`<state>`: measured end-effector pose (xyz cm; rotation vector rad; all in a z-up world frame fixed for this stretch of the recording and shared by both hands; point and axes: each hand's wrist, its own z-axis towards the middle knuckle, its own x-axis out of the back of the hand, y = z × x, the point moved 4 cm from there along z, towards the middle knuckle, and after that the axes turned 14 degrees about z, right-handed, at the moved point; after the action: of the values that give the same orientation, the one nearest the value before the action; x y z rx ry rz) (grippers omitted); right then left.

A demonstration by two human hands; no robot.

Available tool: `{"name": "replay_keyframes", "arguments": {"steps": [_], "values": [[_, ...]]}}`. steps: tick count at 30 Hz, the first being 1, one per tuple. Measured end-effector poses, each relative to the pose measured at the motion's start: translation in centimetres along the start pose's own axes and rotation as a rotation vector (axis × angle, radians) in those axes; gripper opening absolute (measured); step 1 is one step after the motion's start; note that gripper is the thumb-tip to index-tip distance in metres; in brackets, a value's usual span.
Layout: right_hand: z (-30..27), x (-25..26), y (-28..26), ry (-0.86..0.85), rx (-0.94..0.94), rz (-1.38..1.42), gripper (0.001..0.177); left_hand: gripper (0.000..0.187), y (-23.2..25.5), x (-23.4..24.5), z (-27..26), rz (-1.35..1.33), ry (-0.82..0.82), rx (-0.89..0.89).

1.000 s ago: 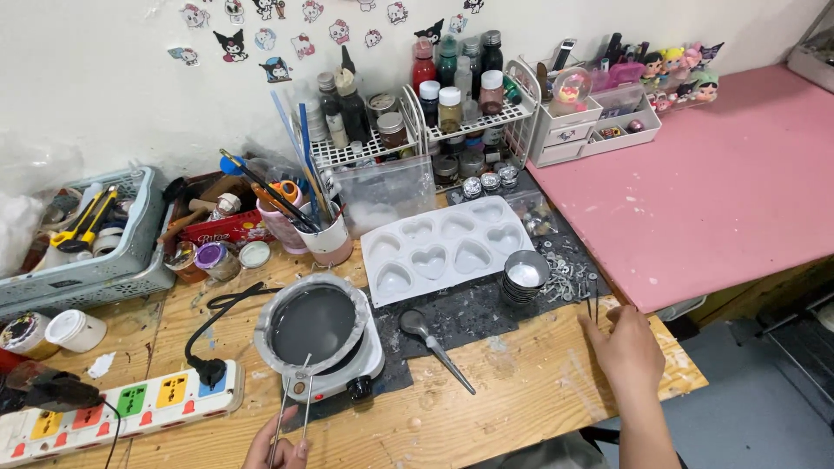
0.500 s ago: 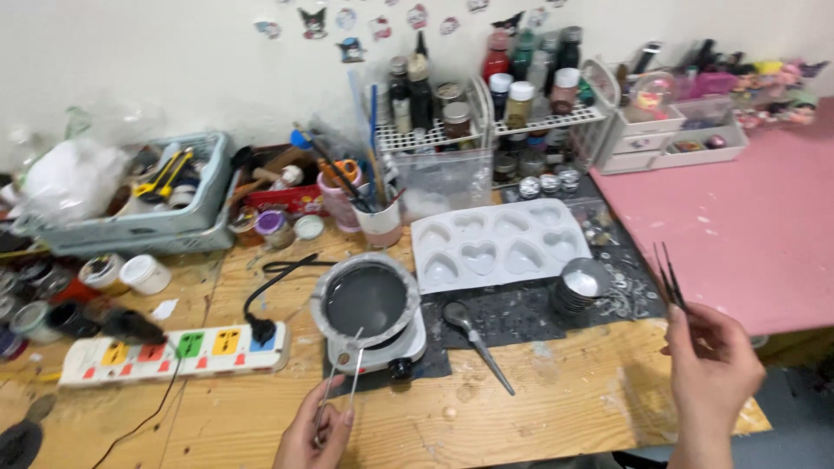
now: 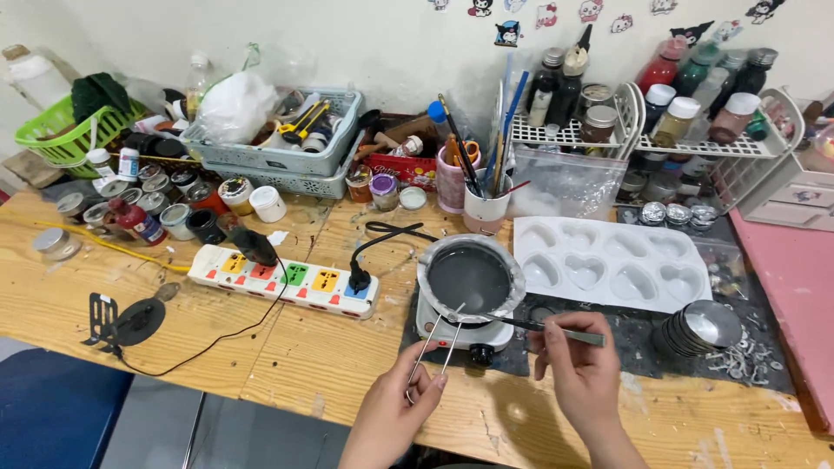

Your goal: Melting and stirring wax in a small electric pot at a workbench.

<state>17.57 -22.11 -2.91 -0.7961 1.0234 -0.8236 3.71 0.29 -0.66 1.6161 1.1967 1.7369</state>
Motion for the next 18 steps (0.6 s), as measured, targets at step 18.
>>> {"name": "replay_keyframes", "arguments": {"steps": [18], "values": [[0.5,-3.2,0.2,0.07,0.109,0.075,0.015,0.05,0.2,0.0,0.0,0.016,-0.014,0.015]]}}
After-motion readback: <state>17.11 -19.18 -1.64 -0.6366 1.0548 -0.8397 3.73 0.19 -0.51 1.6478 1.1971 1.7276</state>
